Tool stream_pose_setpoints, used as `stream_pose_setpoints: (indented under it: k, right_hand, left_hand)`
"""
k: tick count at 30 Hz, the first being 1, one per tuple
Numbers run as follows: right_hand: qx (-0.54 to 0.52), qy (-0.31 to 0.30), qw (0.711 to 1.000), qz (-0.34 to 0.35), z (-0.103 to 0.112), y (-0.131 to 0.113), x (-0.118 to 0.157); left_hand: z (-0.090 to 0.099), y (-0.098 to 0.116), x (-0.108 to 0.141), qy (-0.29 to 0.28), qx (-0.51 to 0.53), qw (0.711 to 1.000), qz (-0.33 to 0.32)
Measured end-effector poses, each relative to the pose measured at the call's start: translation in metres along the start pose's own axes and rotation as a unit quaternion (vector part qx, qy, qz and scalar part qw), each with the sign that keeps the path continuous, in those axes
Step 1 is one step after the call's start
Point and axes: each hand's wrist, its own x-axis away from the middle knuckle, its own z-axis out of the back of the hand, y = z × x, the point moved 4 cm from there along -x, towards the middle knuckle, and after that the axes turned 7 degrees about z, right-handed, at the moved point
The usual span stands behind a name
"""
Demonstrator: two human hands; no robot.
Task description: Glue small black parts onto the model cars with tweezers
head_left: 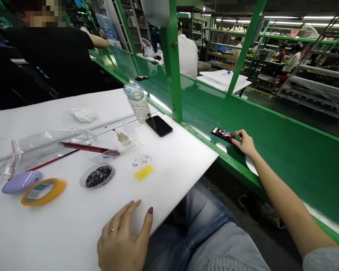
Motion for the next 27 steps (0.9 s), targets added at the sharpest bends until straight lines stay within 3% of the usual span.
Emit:
stream_pose_setpoints:
  k: [8,11,13,17,21,24,27]
  right_hand:
    - [0.100,0.088,0.989,-0.059,0.079,-0.003,0.140]
    - [0.122,0.135,0.980,-0.085,0.089,0.000,0.167]
    - [0.115,0.144,0.979,-0.092,0.086,-0.002,0.170]
    - [-0.047,0.060,0.996,-0.055,0.055,-0.035,0.143]
    - [-0.237,-0.064,0.968,0.057,0.001,-0.104,0.098]
    - [-0.263,-0.138,0.945,0.140,-0.048,-0.145,0.063]
    - [-0.262,-0.167,0.931,0.194,-0.096,-0.166,0.020]
  left_hand:
    - [-0.005,-0.001,0.003,0.020,0.002,0.999,-0.034]
    - [-0.005,0.002,0.004,0.030,0.004,0.999,-0.029]
    - [-0.004,0.003,0.004,0.027,0.004,0.999,-0.034]
    - [-0.003,0.002,0.003,0.024,0.007,0.999,-0.038]
    - [-0.002,0.001,0.004,0.040,0.015,0.999,-0.027]
    - [-0.003,0.000,0.005,0.057,0.018,0.998,-0.028]
    - [-0.005,-0.002,0.007,0.084,0.011,0.996,-0.037]
